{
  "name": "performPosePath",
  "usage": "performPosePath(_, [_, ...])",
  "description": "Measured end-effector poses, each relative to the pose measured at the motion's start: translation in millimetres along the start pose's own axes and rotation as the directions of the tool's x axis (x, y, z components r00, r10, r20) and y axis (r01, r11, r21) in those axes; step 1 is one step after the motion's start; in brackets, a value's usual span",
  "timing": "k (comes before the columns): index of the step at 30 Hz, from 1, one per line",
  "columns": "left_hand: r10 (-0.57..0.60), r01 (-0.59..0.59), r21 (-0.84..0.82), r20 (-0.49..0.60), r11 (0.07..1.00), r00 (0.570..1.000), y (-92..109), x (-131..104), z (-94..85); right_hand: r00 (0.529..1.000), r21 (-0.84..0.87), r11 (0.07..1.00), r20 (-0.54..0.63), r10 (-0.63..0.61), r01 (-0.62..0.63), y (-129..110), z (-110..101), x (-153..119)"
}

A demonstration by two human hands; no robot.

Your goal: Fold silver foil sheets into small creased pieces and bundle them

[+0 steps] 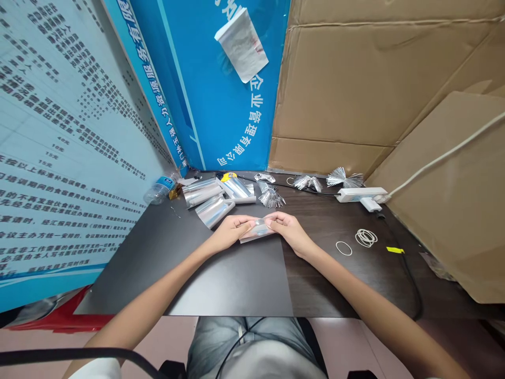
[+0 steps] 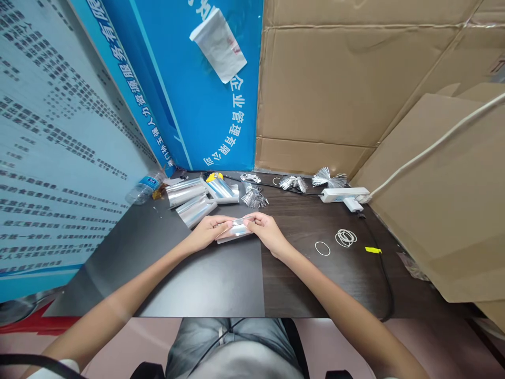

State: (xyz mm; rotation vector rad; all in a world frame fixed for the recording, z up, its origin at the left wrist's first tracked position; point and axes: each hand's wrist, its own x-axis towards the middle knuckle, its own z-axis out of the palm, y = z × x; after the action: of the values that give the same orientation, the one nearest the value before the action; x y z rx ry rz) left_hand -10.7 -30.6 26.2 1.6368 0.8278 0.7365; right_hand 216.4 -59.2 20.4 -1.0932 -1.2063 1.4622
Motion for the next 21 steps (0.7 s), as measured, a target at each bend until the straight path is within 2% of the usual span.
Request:
performPosePath(3, [0.002,-0.002,0.024,0.007,1.000,1.000,-3.1,0.4,-1.0,1.000,-0.001,1.000,-0.003,0.000,0.000,0.1,0.8,-0.4])
performPosePath(6, [0.016,-0.014,0.050,-0.031,0.999,0.999,-6.9,-1.0,-4.4,1.000,0.021,1.000,-0.012,0.007,-0.007,-0.6,1.6,-0.4])
performPosePath(9, [0.153,-0.149,0.135,-0.024,0.980,0.988,-7.4,-3.8,-10.1,0.997,0.072,0.997,-0.056,0.044,-0.040,-2.2,0.9,-0.4])
performPosePath(12, [0.326,-0.322,0.365,0.052,0.874,0.944,-4.6,-5.6,-13.0,0.991,0.103,0.992,-0.104,0.080,-0.069,-3.1,-0.2,-0.7])
performPosePath(14, [0.397,-0.378,0.509,0.077,0.773,0.915,-3.5,-5.4,-11.6,0.990,0.100,0.992,-0.112,0.086,-0.075,-2.2,-0.1,-0.8])
performPosePath(16, [0.431,-0.392,0.584,0.079,0.711,0.899,-4.4,-4.6,-8.6,0.991,0.073,0.995,-0.109,0.072,-0.064,-0.4,0.6,-0.9])
performPosePath(18, [0.432,-0.383,0.609,0.071,0.695,0.899,-6.3,-4.2,-5.9,0.994,0.038,0.998,-0.100,0.047,-0.043,1.4,1.1,-0.9])
performPosePath(21, [0.369,-0.298,0.571,-0.010,0.765,0.929,-6.7,-4.9,-3.8,0.997,0.044,0.999,-0.073,0.031,-0.027,1.8,0.0,-1.3])
